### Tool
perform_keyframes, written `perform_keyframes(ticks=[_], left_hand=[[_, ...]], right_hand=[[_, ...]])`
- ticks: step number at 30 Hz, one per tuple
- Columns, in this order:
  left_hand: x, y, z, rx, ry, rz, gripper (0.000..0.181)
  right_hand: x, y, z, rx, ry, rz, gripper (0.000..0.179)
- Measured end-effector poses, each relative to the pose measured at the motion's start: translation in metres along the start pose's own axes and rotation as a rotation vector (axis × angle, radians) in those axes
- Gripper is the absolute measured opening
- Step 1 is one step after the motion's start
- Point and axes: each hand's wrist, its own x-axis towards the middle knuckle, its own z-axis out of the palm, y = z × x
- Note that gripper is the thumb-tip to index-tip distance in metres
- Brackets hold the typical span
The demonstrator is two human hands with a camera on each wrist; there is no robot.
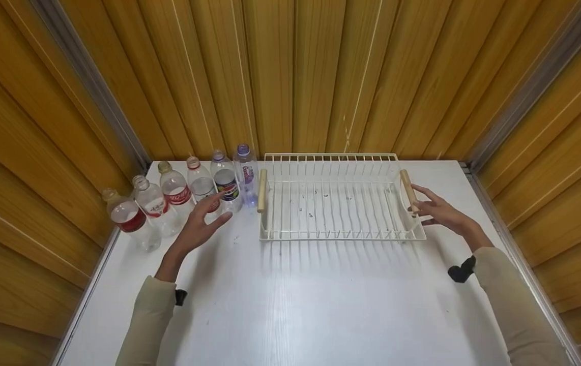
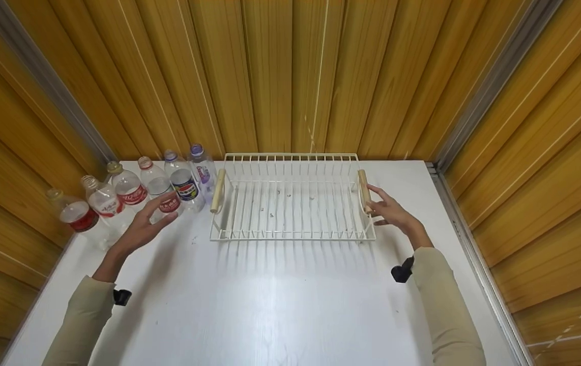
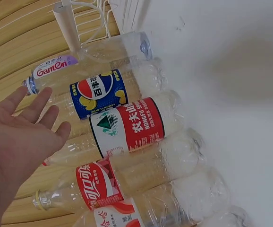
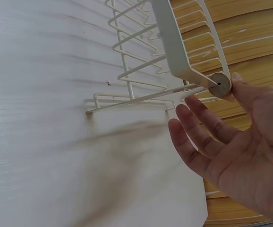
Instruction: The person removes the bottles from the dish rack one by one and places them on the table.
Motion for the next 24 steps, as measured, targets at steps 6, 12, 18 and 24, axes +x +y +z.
perform_keyframes(ticks=[6,12,18,24], left_hand=[[0.007,0.003,0.008,0.034,0.012,0.024,0.064],[0.012,0.010,0.012,0.058,0.006,0.064,0.062],[0.012,0.018,0.011,0.061,0.010,0.085,0.065],[0.012,0.022,0.013,0.047,0.012,0.090,0.064]], right_hand=[[-0.001,-0.003,0.002,-0.076,0.022,-0.029,0.071],[-0.004,-0.015,-0.002,-0.168,0.046,-0.057,0.075],[-0.003,-0.030,-0.001,-0.254,0.106,-0.086,0.082],[-0.004,-0.048,0.009,-0.226,0.104,-0.147,0.084]])
